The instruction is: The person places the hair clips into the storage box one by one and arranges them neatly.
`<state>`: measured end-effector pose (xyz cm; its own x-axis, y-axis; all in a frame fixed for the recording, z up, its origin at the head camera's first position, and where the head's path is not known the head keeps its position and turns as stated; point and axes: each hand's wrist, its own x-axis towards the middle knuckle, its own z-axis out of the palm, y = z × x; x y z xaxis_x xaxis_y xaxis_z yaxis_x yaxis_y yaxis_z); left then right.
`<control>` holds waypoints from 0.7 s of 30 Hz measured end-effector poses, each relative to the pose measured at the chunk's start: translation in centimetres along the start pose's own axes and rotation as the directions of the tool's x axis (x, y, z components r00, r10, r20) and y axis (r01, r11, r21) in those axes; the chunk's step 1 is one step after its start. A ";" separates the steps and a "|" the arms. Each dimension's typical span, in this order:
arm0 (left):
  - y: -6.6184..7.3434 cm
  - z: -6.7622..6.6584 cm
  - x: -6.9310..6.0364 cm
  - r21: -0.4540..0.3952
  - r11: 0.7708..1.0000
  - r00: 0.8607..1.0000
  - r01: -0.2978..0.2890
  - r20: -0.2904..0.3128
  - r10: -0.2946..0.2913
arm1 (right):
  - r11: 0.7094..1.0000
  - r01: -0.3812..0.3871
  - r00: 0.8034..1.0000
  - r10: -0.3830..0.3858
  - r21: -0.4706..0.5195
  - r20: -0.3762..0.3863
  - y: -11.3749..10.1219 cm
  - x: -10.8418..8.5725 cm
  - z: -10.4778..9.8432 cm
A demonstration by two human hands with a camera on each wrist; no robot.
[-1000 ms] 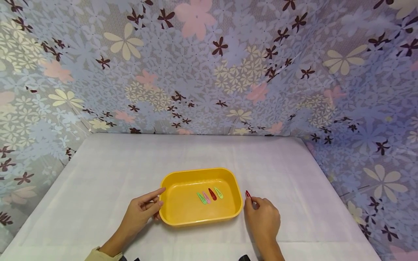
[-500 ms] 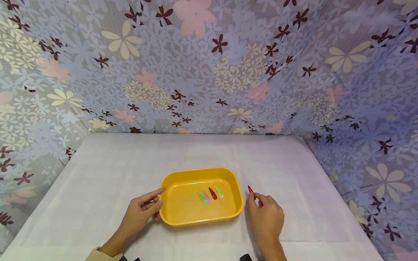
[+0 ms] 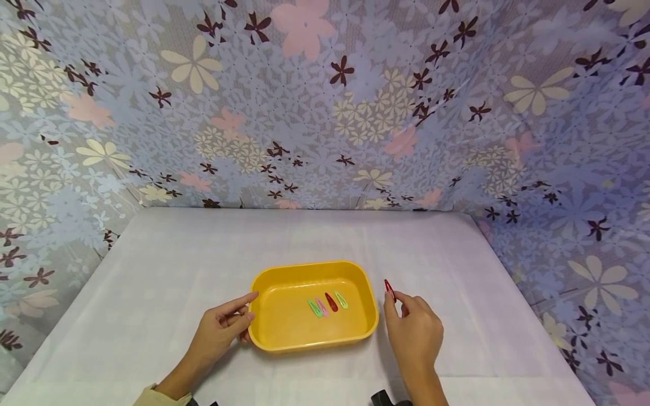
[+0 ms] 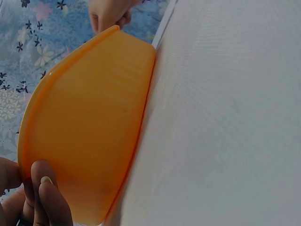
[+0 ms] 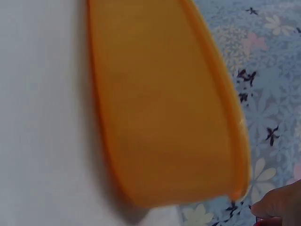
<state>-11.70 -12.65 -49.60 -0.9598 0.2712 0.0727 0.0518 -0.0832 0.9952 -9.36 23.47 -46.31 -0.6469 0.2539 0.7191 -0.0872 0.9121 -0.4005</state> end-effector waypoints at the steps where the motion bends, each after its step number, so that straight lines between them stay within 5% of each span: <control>1: 0.0 0.0 0.0 0.000 1.000 1.000 0.000 -0.001 0.000 | 1.000 0.000 1.000 0.000 0.004 0.000 -0.3 0.1 0.0; 8: -0.2 -0.1 0.0 0.001 1.000 1.000 -0.028 0.012 0.028 | 0.999 -0.012 0.999 0.010 0.048 0.042 -3.1 0.8 0.2; 21: 0.0 -0.1 0.1 0.011 1.000 1.000 0.003 0.006 -0.003 | 0.985 0.094 0.991 -0.107 0.145 0.084 -7.4 1.0 2.3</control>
<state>-11.79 -12.70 -49.61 -0.9583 0.2772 0.0699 0.0518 -0.0723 0.9960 -11.05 16.29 -43.95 -0.6954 0.1270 0.7073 -0.2563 0.8756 -0.4093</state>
